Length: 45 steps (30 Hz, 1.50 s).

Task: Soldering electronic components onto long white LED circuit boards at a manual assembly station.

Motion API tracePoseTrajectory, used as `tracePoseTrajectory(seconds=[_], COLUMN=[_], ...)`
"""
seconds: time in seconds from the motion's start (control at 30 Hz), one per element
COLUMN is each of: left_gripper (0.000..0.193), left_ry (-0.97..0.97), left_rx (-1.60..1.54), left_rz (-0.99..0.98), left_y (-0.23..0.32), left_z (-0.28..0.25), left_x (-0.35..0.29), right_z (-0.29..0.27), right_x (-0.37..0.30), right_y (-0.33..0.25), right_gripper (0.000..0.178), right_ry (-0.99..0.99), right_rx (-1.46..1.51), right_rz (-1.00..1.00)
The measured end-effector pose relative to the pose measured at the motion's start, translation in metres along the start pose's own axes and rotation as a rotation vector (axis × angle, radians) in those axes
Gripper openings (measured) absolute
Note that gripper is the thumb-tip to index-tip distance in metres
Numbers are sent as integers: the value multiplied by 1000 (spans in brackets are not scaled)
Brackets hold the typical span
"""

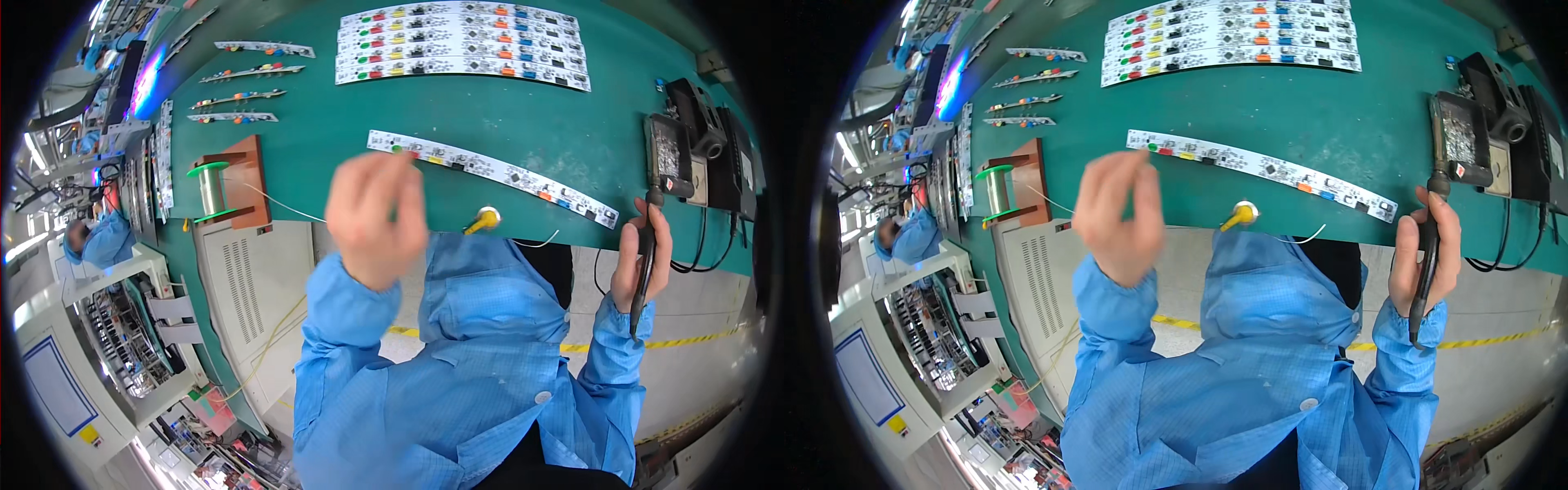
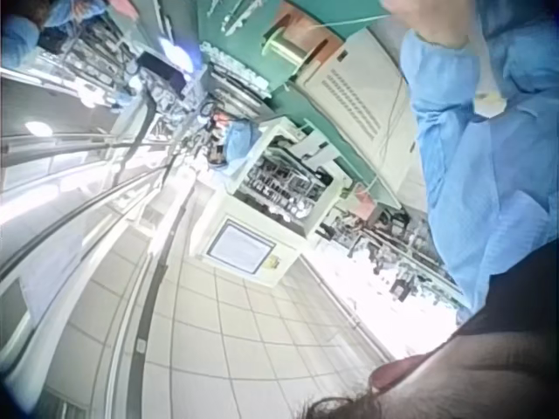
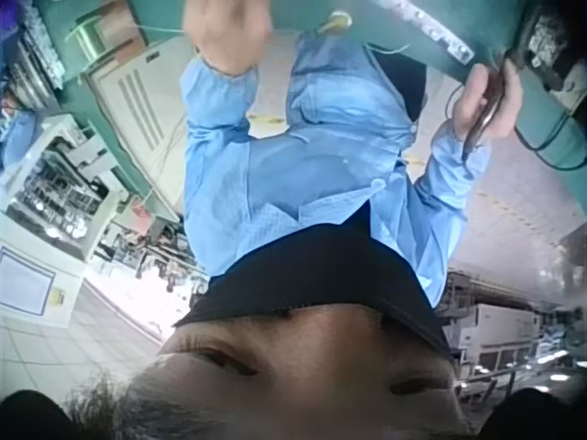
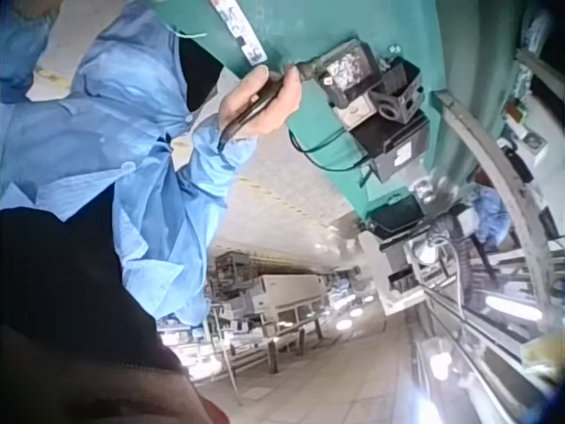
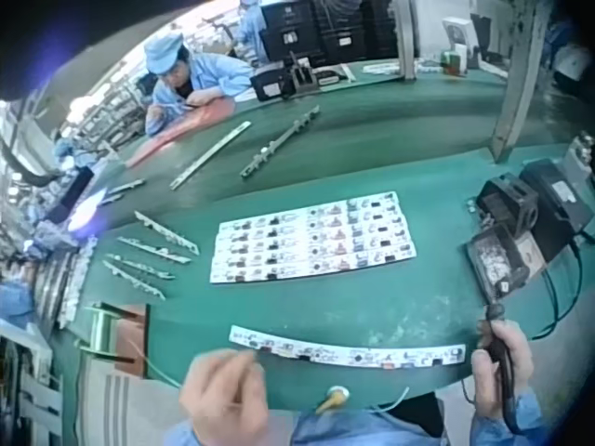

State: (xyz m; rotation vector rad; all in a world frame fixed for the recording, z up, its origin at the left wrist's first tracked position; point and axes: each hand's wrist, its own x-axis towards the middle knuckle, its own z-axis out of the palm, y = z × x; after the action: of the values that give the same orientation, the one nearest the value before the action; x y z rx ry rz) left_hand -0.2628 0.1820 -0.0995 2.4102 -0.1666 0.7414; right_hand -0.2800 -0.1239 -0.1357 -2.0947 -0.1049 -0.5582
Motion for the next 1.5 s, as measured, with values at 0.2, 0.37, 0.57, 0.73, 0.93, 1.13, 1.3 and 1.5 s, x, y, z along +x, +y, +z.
tracePoseTrajectory(seconds=[0.2,0.37,0.57,0.73,0.93,1.13,1.3,1.5], left_gripper=[19,14,14,11,7,8,7,4], left_ry=[-182,-201,-310,-403,-374,-413,-469,-537], left_rx=[172,89,-85,-407,-991,-1224,-1240,-1212], left_rz=[-278,-325,-414,-649,-682,-547,-556,-542], left_y=[-46,-49,-28,-21,-2,23,31,42], left_z=[-4,-1,-3,-5,-18,-36,-44,-47], left_x=[6,5,0,0,5,18,30,37], right_z=[8,8,8,15,26,33,24,18], right_x=[3,1,15,19,21,34,54,63], right_y=[-4,-2,-14,-23,-46,-72,-94,-92], right_gripper=[41,41,33,31,46,60,61,61], right_ry=[-115,-118,22,10,-142,-210,-434,-517], right_rx=[-44,-71,-400,-188,40,220,308,326], right_rz=[-41,-36,-210,-190,-279,-333,-317,-377])
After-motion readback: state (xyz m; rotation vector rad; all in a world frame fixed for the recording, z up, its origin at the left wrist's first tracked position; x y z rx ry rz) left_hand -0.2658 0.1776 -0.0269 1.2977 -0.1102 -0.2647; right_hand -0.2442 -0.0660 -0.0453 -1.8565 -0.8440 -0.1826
